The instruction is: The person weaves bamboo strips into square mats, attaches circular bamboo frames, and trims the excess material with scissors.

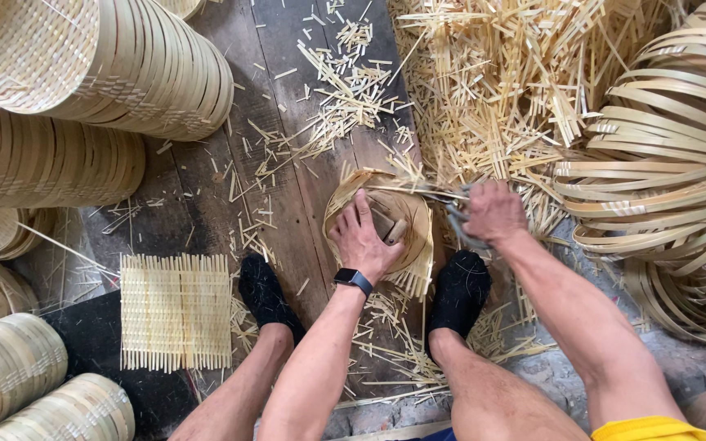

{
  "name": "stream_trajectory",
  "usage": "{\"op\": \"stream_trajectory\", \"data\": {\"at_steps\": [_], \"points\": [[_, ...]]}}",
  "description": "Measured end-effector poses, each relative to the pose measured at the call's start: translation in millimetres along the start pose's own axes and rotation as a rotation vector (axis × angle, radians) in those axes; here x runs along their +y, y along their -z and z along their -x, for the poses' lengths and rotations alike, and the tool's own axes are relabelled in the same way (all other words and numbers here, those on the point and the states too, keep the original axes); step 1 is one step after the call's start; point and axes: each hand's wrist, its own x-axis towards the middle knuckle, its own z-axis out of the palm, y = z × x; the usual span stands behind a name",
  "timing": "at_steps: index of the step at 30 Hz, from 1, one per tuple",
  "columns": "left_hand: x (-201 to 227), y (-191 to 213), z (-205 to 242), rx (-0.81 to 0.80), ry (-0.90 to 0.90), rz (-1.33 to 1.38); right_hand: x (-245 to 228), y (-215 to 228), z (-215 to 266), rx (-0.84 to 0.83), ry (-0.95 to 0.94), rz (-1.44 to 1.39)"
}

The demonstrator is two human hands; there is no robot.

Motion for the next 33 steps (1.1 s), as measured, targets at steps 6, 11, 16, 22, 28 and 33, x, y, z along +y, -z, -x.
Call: {"op": "stream_trajectory", "data": {"at_steps": [6, 11, 16, 22, 28, 33], "points": [[-13, 5, -3, -0.052, -0.179, -0.012, 14, 21, 10, 0.147, 0.075, 0.020], [-18, 14, -4, -0.103, -0.326, 0.025, -15, 8, -8, 0.282, 0.035, 0.120], [1, 8, 19, 0.059, -0.057, 0.023, 30, -27, 0, 0.035, 0.087, 0.129], [13, -11, 21, 0.091, 0.121, 0.098, 30, 29, 26, 0.206, 0.080, 0.010], [3, -1, 18, -0.021, -0.062, 0.080, -11, 27, 3, 0.123, 0.010, 0.053], [-6, 13, 15, -0.139, -0.086, 0.002, 19, -10, -2, -0.018, 0.074, 0.015]]}}
